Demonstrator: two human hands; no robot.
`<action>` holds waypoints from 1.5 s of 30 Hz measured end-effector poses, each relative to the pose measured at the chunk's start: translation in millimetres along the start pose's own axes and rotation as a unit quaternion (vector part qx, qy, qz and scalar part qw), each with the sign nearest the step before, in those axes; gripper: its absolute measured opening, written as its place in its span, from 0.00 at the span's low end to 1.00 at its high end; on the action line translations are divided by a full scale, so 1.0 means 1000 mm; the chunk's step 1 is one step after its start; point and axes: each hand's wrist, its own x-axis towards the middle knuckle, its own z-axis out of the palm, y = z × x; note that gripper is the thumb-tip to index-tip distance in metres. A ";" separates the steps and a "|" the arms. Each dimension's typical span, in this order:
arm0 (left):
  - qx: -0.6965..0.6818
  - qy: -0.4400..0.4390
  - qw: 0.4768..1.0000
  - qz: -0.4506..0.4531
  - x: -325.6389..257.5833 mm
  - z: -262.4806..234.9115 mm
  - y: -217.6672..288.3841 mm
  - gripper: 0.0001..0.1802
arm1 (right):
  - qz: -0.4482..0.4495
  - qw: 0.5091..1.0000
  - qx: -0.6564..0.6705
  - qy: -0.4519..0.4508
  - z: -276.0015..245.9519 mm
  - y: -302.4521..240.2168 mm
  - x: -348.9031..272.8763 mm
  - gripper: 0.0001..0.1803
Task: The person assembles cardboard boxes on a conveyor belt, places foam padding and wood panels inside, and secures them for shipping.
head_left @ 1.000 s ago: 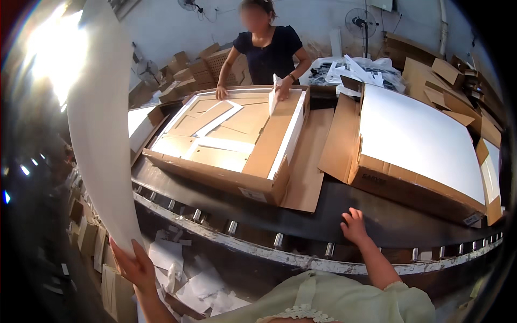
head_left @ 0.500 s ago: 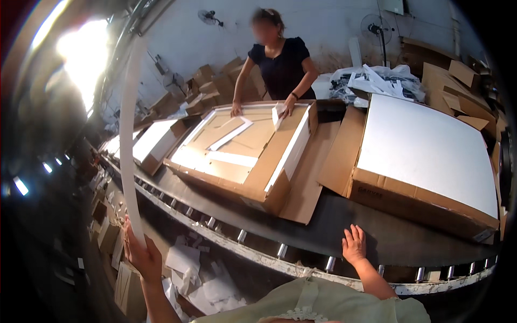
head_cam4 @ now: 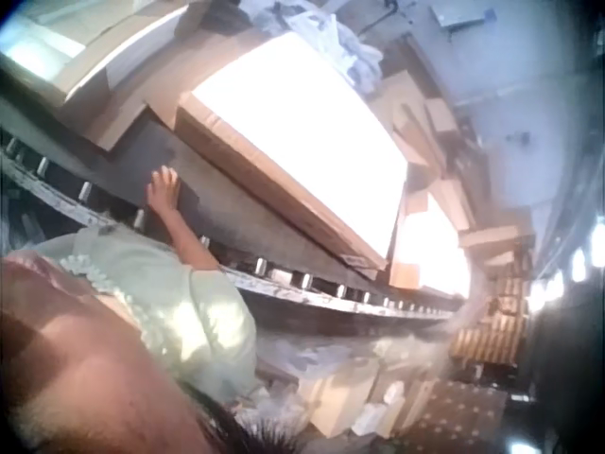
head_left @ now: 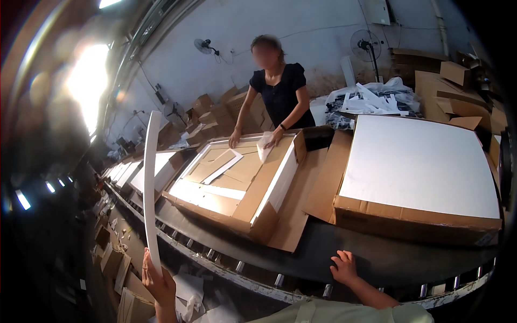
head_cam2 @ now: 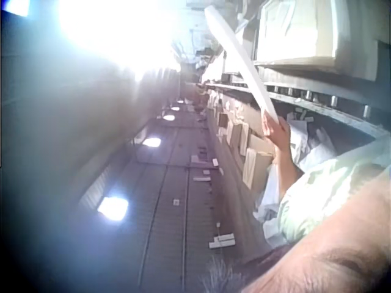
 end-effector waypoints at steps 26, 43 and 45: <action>-0.026 -0.100 0.995 0.013 -0.027 0.057 0.062 0.26 | -0.053 0.968 0.055 -0.238 -0.095 -0.074 0.305 0.29; 0.059 -0.144 0.987 -0.037 -0.044 0.104 0.092 0.25 | -0.149 0.962 -0.207 -0.095 -0.038 0.050 0.205 0.42; 0.073 -0.143 0.986 -0.050 -0.049 0.108 0.092 0.25 | -0.146 0.964 -0.201 -0.092 -0.033 0.052 0.209 0.41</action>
